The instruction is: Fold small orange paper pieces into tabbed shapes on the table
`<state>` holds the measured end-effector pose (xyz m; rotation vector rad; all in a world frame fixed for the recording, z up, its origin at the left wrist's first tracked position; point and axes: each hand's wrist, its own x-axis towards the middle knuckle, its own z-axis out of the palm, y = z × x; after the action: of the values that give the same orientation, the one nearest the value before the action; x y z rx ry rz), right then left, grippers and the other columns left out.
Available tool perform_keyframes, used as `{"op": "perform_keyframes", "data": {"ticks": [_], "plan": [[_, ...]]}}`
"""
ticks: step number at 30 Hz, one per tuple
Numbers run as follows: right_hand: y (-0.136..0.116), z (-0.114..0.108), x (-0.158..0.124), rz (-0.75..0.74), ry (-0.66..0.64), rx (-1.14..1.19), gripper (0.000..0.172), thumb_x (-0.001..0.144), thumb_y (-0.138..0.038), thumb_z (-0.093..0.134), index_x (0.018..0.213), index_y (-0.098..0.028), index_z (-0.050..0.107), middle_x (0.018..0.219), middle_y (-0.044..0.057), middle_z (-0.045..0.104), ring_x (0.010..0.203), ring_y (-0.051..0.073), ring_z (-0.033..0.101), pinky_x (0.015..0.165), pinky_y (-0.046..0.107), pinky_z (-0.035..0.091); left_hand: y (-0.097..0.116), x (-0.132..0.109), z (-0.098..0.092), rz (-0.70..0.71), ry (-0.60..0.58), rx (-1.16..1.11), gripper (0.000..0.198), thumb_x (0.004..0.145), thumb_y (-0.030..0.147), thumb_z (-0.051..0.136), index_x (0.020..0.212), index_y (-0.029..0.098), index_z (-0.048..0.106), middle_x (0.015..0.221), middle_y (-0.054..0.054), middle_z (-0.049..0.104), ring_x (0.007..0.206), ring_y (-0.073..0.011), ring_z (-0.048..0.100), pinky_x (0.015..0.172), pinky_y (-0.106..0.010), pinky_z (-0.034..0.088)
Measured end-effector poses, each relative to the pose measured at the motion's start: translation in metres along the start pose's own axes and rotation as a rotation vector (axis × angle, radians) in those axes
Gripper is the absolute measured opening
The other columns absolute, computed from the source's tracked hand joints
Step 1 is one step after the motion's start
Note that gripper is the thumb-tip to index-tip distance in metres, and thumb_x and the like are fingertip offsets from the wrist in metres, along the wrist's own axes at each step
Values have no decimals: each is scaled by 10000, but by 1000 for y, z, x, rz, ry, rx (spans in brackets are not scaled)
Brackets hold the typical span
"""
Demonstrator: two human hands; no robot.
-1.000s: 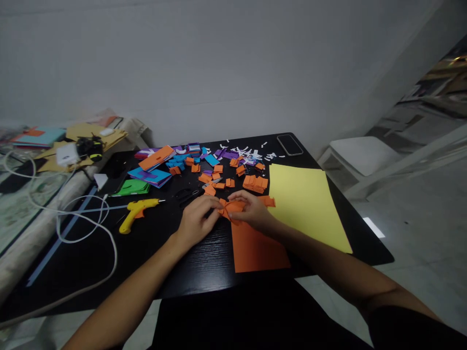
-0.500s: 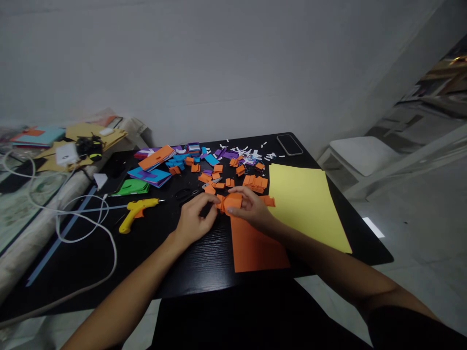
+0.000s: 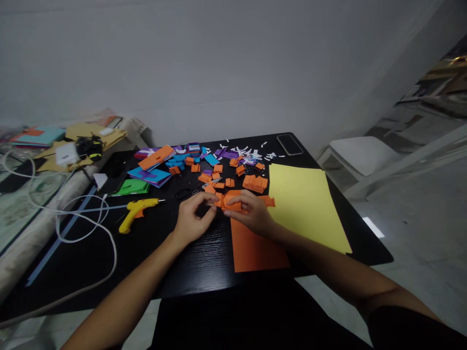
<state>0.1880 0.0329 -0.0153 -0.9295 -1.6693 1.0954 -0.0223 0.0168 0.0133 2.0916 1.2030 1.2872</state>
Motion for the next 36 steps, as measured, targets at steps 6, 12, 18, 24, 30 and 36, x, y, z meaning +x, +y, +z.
{"op": "perform_keyframes", "data": {"ticks": [6, 12, 18, 24, 30, 36], "plan": [[-4, -1, 1, -66, 51, -13, 147, 798, -334, 828, 878, -245, 742, 1102, 81, 649, 1053, 247, 664, 931, 438, 586, -2, 0, 6, -93, 50, -136, 123, 872, 267, 730, 950, 173, 716, 917, -56, 749, 780, -165, 734, 756, -301, 640], [-5, -1, 1, -50, 97, -12, 101, 838, -329, 778, 824, -236, 741, 1225, 90, 631, 1113, 239, 654, 888, 397, 607, -3, 2, 9, -213, 79, -263, 154, 833, 297, 782, 882, 169, 712, 820, -26, 739, 696, -138, 714, 691, -270, 614], [-1, 1, 3, 36, 115, 94, 193, 806, -393, 791, 802, -219, 709, 1066, 88, 645, 989, 223, 666, 843, 387, 607, -8, 5, 7, -303, 42, -386, 217, 828, 321, 783, 890, 183, 627, 719, 22, 660, 632, -113, 648, 617, -244, 546], [-1, 2, 5, 147, 109, 302, 372, 746, -406, 832, 804, -238, 504, 708, -43, 555, 693, 156, 636, 713, 336, 594, -7, 7, 8, -382, 10, -568, 343, 756, 244, 822, 1009, 186, 597, 776, 28, 621, 651, -91, 612, 628, -211, 518], [0, 4, 6, 141, 128, 343, 450, 724, -338, 848, 885, -262, 434, 741, -72, 550, 684, 133, 650, 672, 289, 593, -1, 8, 8, -453, -144, -597, 297, 834, 318, 766, 1059, 169, 642, 766, 0, 667, 672, -132, 649, 678, -259, 540], [4, 3, 5, 89, 136, 201, 580, 722, -364, 863, 1161, -257, 499, 1053, 51, 675, 989, 219, 707, 879, 398, 610, -1, 6, 10, -459, -126, -575, 302, 827, 348, 782, 1032, 167, 655, 771, -14, 687, 685, -150, 662, 682, -268, 531]]}}
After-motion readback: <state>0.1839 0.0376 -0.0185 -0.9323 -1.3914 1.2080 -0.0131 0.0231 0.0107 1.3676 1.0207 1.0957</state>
